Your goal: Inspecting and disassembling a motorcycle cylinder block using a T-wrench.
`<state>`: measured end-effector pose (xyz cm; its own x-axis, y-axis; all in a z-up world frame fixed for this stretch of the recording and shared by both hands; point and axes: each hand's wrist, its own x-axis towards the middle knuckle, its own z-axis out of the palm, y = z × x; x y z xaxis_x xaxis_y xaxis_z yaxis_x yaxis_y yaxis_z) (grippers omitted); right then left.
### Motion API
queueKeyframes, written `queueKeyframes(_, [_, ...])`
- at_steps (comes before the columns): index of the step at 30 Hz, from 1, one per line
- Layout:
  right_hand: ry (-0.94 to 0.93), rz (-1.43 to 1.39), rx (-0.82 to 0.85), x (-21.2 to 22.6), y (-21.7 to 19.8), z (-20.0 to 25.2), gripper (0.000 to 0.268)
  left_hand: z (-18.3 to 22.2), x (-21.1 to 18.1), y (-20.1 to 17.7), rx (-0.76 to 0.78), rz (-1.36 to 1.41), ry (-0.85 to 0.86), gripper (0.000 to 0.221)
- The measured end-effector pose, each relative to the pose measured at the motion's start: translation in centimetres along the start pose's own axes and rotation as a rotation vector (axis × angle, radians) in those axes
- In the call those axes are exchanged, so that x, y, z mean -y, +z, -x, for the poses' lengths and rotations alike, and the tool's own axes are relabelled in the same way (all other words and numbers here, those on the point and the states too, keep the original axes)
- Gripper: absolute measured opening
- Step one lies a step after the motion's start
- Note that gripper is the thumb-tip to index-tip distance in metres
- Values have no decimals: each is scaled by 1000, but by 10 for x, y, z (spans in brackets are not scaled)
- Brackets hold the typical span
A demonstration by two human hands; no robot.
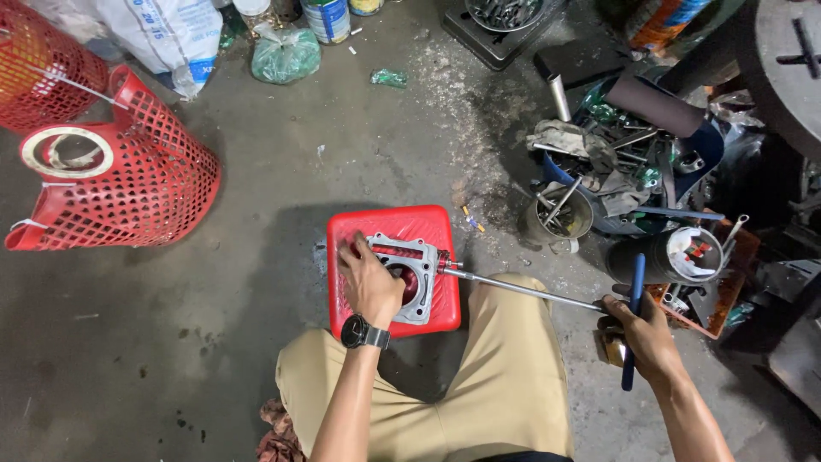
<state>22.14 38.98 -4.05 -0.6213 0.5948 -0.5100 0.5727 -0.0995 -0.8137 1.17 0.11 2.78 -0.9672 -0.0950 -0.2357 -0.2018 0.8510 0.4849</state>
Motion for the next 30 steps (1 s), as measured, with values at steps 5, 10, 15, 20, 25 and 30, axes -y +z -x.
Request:
queueKeyframes(5, [-19, 39, -35, -2, -4, -10, 37, -14, 7, -6, -146, -102, 574, 106])
queueKeyframes(10, [0, 220, -88, -2, -5, -22, 41, -43, 21, 18, 263, -197, 821, 78])
queueKeyframes(15, [-52, 524, -266, 8, 12, -22, 37, -35, 11, 21, 193, -169, 671, 55])
queueKeyframes(20, [91, 605, -300, 27, 18, -14, 43, -34, 12, 14, -44, -323, 853, 58])
queueKeyframes(25, [-85, 761, -471, 33, 22, -6, 58, -37, 16, 23, 241, -280, 667, 48])
queueKeyframes(30, [48, 748, -657, 53, 39, 6, 66, -37, 17, 18, 103, -375, 794, 44])
